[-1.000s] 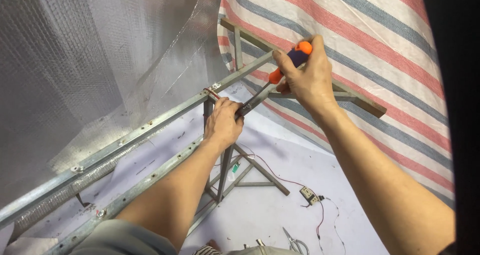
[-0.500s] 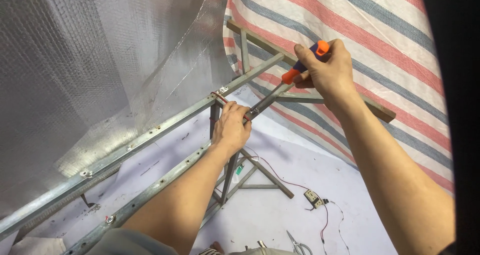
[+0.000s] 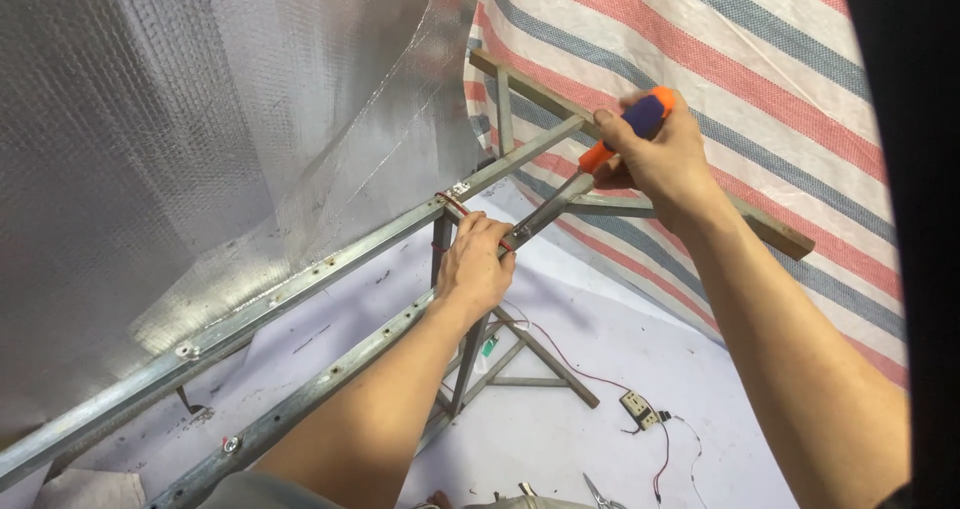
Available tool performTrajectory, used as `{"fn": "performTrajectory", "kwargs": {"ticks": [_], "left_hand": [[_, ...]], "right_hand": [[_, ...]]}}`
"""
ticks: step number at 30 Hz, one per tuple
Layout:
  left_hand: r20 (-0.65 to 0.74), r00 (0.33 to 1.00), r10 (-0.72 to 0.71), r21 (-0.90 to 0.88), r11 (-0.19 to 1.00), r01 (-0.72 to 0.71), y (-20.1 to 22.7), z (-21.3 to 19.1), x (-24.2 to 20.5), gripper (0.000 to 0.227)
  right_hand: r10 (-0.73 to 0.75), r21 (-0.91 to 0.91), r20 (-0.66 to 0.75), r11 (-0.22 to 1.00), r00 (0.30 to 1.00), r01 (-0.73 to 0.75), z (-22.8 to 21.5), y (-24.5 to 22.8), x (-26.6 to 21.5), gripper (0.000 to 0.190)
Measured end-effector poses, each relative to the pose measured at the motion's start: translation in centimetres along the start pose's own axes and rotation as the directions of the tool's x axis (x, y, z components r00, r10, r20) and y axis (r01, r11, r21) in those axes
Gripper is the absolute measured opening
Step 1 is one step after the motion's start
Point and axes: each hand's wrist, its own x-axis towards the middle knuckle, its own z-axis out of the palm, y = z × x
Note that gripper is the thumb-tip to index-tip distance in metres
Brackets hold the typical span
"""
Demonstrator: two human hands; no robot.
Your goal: The person uses a screwdriver to tighten screws on a metal frame structure. They hold the frame with one hand and turn the screwdriver with the other, working on multiple screw locations along the frame.
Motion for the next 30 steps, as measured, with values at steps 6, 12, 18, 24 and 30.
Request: {"fn": "performTrajectory", "kwargs": {"ticks": [6,12,18,24,30], "left_hand": [[0.005,1.000,-0.004,-0.027,1.000,0.004,0.3,-0.5,-0.4,0.040],[0.004,1.000,0.002,-0.010,1.000,-0.002,0.1,-0.3,-0.2,0.040],[-0.022,1.000,0.018,-0.017,1.000,-0.019,-0.1,0.0,-0.2,0.039],[-0.035,0.999,0.024,-0.009,1.000,-0.024,-0.3,0.3,-0.2,0.039],[-0.055,0.998,0.031,-0.039,0.999,-0.033,-0.3,0.3,-0.3,0.039]], "right_hand": [[0.134,0.156,0.084,0.977,0.987,-0.146,-0.9,-2.6,-0.4,0.044],[0.025,0.004,-0.012,1.000,1.000,-0.025,-1.2,0.7,1.1,0.057],[0.127,0.155,0.077,0.978,0.989,-0.138,-0.6,-2.4,-1.1,0.050],[0.090,0.034,-0.007,0.995,0.996,-0.089,-1.5,0.2,0.4,0.034],[-0.056,-0.116,-0.062,0.992,0.996,0.049,-1.1,1.7,1.9,0.038]]}}
